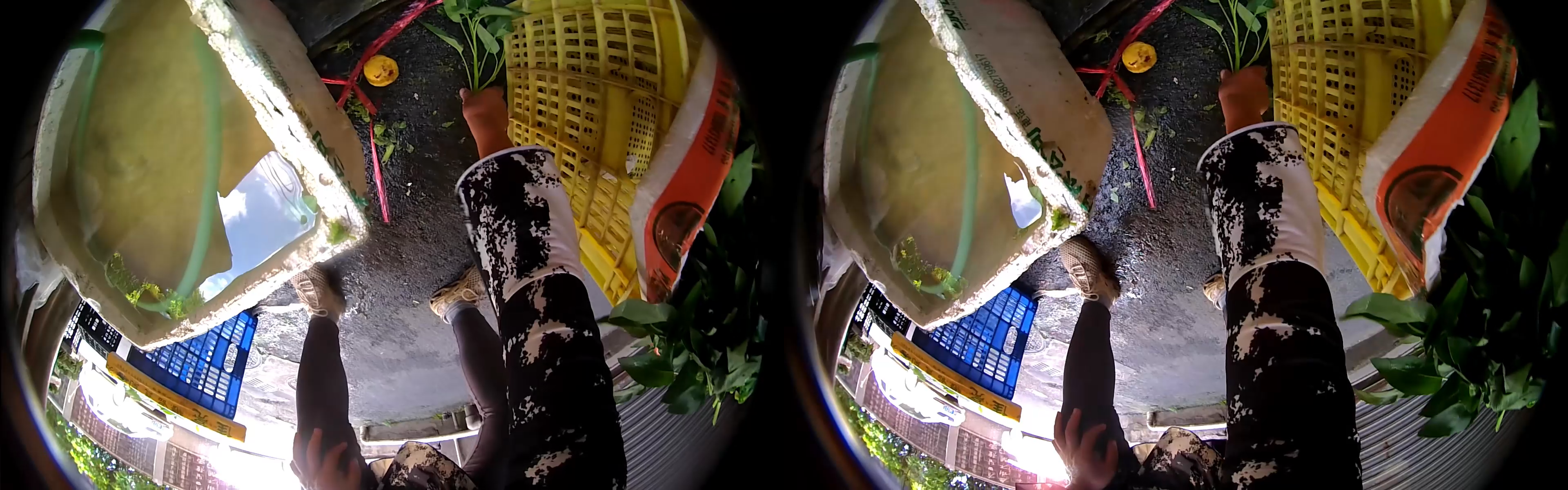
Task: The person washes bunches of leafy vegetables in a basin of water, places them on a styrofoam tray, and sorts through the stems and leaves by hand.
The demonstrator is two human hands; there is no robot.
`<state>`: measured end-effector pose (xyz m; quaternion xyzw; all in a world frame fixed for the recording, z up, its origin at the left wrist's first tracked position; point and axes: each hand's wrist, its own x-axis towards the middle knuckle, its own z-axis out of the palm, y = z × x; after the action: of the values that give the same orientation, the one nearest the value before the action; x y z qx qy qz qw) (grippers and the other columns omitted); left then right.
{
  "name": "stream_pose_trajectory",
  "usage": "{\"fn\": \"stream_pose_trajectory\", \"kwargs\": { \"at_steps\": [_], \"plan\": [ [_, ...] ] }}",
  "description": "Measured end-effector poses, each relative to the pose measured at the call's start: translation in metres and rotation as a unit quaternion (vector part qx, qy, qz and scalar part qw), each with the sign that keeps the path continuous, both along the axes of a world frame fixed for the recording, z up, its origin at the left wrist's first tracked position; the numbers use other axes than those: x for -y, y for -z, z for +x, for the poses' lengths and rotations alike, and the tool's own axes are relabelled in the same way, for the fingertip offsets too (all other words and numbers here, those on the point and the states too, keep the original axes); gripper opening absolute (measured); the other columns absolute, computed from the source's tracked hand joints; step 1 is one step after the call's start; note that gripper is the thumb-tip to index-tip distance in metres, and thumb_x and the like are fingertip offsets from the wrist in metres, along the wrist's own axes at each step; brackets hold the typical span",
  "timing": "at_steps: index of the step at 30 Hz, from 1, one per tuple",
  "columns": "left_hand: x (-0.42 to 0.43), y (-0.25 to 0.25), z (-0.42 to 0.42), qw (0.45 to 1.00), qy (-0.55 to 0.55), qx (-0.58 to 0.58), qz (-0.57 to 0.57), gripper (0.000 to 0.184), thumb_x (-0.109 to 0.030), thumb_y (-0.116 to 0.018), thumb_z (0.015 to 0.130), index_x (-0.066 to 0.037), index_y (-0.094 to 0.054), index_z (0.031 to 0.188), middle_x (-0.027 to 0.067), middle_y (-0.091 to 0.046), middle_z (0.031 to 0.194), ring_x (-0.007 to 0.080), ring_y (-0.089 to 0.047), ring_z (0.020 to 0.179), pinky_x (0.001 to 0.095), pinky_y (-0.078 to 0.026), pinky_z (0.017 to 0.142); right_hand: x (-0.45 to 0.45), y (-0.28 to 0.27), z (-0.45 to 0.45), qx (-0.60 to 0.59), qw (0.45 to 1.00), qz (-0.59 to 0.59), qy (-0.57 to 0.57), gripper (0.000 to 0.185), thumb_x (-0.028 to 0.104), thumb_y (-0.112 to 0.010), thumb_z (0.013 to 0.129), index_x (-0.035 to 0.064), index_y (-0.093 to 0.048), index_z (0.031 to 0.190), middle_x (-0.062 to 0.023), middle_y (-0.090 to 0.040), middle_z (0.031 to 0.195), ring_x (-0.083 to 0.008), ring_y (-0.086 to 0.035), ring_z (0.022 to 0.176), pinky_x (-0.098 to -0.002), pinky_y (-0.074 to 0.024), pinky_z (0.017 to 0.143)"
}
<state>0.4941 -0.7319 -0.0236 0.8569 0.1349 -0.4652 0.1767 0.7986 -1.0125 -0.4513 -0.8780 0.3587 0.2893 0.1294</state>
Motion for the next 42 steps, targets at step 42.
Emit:
{"fn": "stream_pose_trajectory", "kwargs": {
  "at_steps": [42],
  "plan": [
    [0.228, -0.170, 0.145, 0.637, -0.558, -0.119, -0.518, 0.019, -0.019, -0.048, 0.089, -0.010, -0.048, 0.106, 0.0035, -0.055, 0.072, 0.0245, -0.058, 0.082, 0.0440, -0.046, 0.083, 0.141, -0.654, -0.230, 0.364, 0.876, 0.295, 0.114, 0.029, 0.020, -0.058, 0.083, 0.0058, -0.056, 0.108, -0.0134, -0.063, 0.087, -0.0208, -0.061, 0.078, -0.0299, -0.0475, 0.067]
  ]
}}
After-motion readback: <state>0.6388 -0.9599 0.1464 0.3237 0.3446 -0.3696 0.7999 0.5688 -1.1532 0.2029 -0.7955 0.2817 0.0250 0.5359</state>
